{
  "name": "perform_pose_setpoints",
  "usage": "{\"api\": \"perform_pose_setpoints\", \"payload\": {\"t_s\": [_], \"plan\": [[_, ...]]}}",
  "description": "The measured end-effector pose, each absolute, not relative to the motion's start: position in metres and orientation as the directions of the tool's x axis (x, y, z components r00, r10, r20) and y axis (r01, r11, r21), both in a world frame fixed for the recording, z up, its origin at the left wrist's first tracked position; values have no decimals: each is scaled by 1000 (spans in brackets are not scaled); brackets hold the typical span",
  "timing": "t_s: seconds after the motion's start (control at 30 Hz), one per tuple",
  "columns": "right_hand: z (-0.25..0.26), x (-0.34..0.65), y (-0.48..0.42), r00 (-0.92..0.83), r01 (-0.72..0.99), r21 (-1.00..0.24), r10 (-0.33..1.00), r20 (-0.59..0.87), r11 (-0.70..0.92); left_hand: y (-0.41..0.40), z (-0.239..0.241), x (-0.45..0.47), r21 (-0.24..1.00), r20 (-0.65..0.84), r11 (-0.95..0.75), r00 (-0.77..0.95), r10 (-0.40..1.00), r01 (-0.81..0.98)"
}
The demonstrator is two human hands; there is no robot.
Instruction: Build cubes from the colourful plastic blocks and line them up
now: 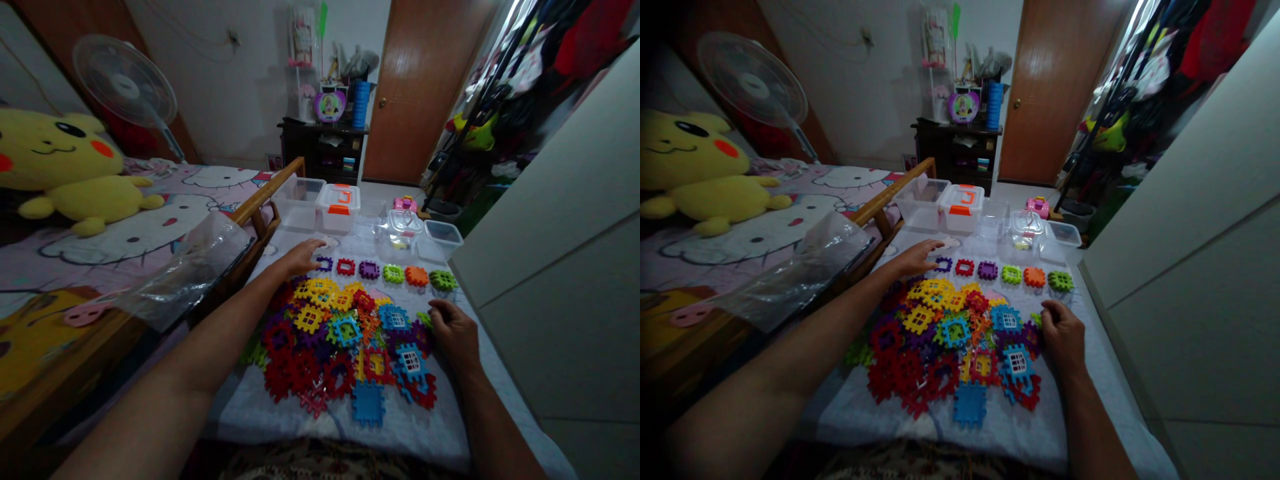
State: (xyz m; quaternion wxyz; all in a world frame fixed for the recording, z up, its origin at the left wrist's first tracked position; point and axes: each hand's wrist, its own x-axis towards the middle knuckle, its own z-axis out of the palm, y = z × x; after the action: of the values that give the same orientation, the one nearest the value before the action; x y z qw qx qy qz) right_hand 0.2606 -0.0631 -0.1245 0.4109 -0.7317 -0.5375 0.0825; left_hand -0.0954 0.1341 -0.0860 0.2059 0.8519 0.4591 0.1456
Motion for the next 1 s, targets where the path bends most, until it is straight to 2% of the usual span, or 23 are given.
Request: {"api": "perform_pose_setpoints", "payload": {"t_s": [0.1, 0.33, 0.6, 0.8, 1.0], "plan": [[-126, 261, -63, 427, 715, -694, 837, 342, -81, 123, -71, -118, 519, 38, -482, 544, 838, 706], [-122, 259, -62, 426, 709, -702, 833, 352, -66, 83, -58, -155, 570, -192, -440, 633, 750, 694], [-124, 259, -61, 431, 708, -701, 840, 331, -87, 66, -73, -142, 515, -137, -486, 628, 766, 706], [-124, 260, -62, 424, 715, -694, 842, 333, -86, 72, -63, -148, 520, -101, -480, 609, 787, 706], [-127, 261, -62, 413, 721, -690, 838, 356, -62, 85, -58, -126, 478, -169, -482, 616, 770, 734]]}}
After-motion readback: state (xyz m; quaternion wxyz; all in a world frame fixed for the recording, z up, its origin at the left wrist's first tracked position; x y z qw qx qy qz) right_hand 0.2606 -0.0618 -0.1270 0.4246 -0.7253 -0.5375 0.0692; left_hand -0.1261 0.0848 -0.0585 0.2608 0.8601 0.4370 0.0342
